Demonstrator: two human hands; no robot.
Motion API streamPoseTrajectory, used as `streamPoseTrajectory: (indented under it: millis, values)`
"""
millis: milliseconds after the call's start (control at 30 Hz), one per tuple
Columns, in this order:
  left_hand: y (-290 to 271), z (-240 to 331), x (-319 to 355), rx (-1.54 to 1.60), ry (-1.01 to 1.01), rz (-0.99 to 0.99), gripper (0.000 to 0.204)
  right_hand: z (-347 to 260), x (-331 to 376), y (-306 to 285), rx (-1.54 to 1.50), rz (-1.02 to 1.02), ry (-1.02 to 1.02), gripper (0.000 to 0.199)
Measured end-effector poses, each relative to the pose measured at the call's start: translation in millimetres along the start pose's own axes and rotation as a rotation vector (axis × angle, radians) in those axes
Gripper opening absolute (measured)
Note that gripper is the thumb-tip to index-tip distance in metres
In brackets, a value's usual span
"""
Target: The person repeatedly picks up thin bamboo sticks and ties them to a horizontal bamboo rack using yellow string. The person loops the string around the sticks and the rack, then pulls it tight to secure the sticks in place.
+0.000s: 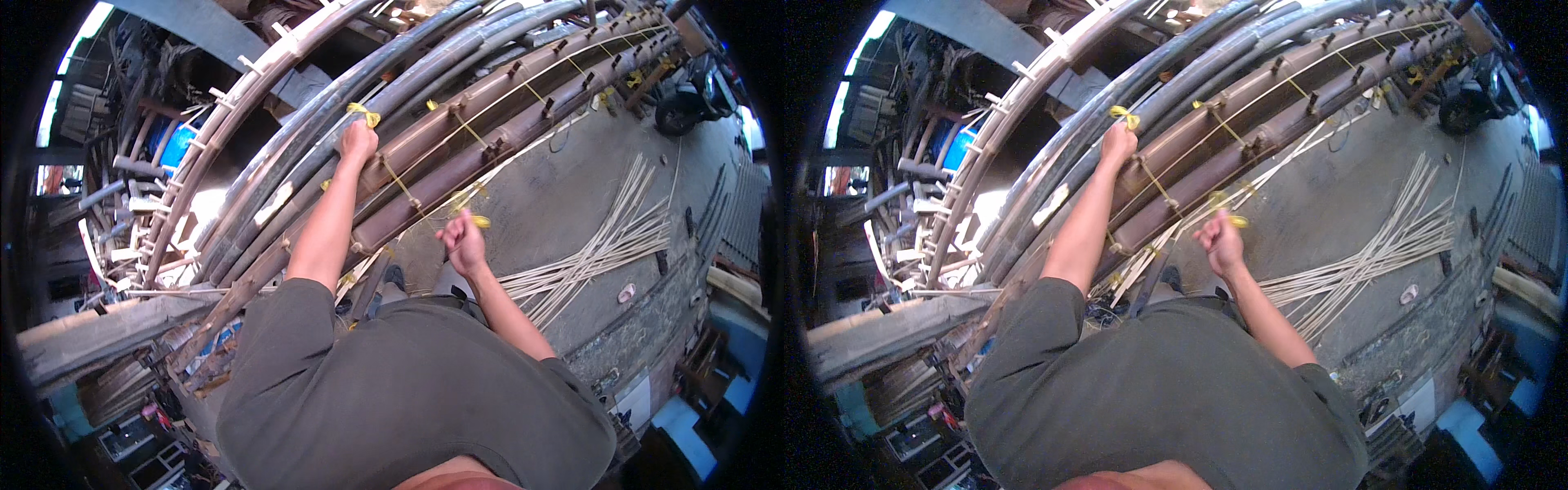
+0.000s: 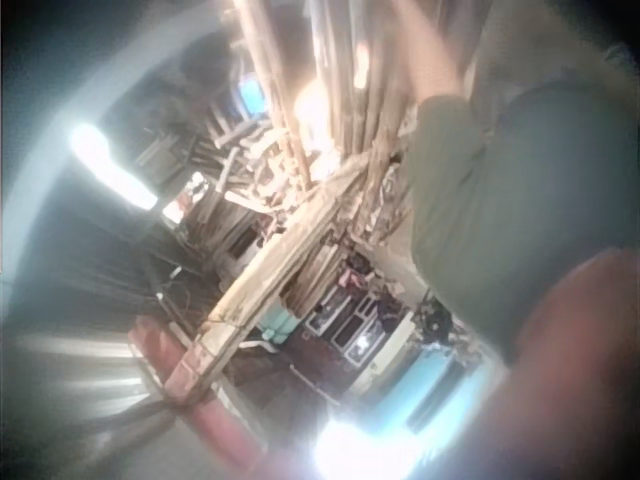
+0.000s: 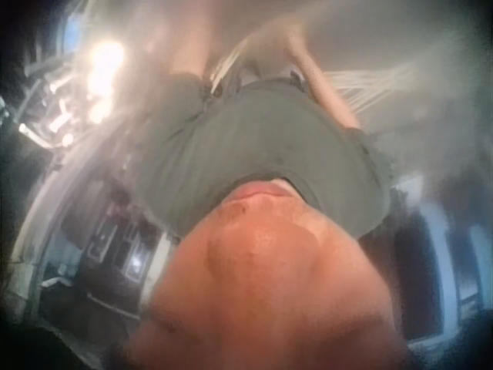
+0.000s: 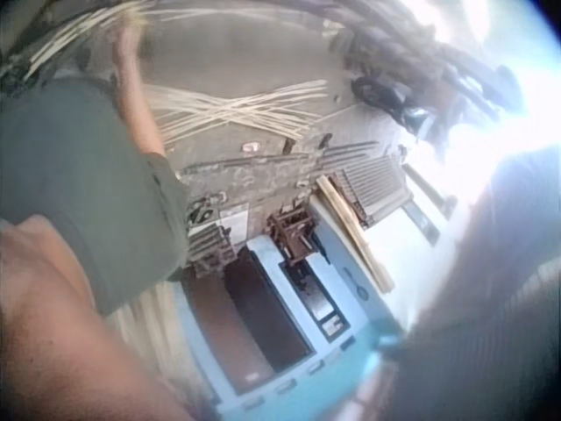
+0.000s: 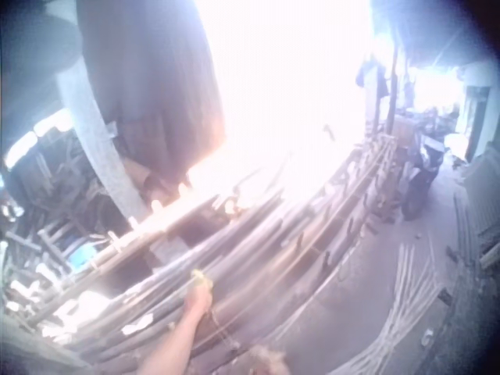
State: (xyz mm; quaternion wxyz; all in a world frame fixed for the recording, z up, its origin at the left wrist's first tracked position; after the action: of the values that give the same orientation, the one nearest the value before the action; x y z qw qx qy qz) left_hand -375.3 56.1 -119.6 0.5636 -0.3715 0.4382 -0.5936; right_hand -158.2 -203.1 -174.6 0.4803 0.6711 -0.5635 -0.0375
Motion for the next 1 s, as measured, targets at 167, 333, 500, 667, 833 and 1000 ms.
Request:
streamPoseTrajectory:
  millis: [167, 333, 500, 667, 833, 1000]
  values:
    - [-93.3, -19.5, 88.2, 0.183, 0.099, 0.076, 0.034, 65.1, 27.5, 51.4, -0.1, 0.038, 0.418, 0.102]
    - [-50.6, -64.5, 222.7, 0.407, 0.134, -0.303, 0.024, 108.8, 16.3, 127.4, -0.397, -0.159, 0.437, 0.049]
    - [-41.8, -47.4, 248.3, 0.158, 0.165, 0.031, 0.034, 44.1, -4.1, 231.8, 0.208, 0.133, -0.328, 0.032]
    - [-39.0, -55.3, 243.0, 0.251, 0.007, -0.114, 0.037, -1.8, -81.4, 299.8, 1.973, 0.173, -0.459, 0.065]
    - [-65.6, -36.0, 244.8, 0.374, -0.039, -0.054, 0.037, -3.3, -119.7, 261.2, 1.252, -0.105, -0.274, 0.059]
    - [-68.9, -34.7, 249.2, 0.361, -0.132, 0.019, 0.035, 33.3, 18.5, 245.7, 1.361, -0.684, -0.305, 0.046]
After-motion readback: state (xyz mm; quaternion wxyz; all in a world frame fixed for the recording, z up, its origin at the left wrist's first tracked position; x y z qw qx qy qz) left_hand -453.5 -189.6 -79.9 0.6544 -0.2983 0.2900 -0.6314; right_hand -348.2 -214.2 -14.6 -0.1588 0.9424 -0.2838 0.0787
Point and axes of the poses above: each hand's wrist, its own x-axis away from the middle knuckle, its own y-axis out of the palm, z = x × y, the point moved 8 cm from there along -x, towards the middle knuckle, and after that the axes turned 11 degrees about y, right-handed, at the moved point
